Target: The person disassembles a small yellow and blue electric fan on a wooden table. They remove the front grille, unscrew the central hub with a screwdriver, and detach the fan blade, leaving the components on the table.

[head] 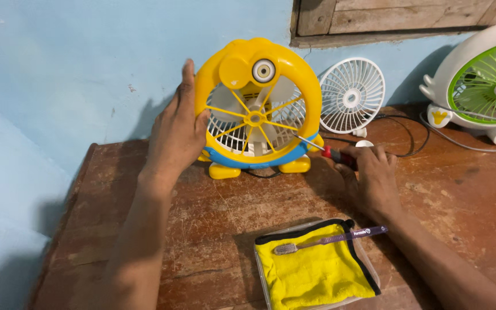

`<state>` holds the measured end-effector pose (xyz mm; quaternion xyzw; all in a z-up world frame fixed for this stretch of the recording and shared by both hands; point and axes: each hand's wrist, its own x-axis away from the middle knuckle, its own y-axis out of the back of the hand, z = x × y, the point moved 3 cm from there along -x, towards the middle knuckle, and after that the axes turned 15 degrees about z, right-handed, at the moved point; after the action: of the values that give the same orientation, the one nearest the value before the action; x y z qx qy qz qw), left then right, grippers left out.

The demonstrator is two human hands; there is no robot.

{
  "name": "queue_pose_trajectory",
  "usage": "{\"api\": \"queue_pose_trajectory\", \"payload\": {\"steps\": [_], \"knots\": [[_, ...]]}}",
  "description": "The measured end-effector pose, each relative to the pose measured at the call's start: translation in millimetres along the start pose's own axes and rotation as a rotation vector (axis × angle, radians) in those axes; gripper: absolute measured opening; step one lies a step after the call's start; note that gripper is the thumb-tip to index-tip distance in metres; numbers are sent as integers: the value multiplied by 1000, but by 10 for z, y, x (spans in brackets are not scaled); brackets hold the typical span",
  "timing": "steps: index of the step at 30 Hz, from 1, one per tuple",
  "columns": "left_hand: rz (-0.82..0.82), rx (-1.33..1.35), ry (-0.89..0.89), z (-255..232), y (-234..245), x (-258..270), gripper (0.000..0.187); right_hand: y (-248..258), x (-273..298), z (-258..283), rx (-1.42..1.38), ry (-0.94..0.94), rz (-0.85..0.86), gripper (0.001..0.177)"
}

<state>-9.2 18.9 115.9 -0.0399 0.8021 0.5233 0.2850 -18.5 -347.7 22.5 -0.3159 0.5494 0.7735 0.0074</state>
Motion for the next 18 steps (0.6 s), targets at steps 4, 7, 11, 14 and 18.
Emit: {"api": "queue_pose_trajectory", "payload": {"steps": [4, 7, 11, 14, 18], "knots": [[-27, 8, -29, -70, 62, 1, 80, 20, 3, -3, -25, 30, -82, 35], [-2, 35, 15, -89, 64, -6, 77, 15, 23, -36, -60, 16, -105, 36], [-16, 10, 50, -108, 50, -25, 78, 19, 36, -65, -77, 43, -150, 32], [-26, 19, 82, -112, 37, -48, 79, 20, 55, -72, -96, 46, -185, 33], [-46, 84, 117, -104, 45, -27, 75, -9, 32, -108, -92, -8, -145, 34]]}}
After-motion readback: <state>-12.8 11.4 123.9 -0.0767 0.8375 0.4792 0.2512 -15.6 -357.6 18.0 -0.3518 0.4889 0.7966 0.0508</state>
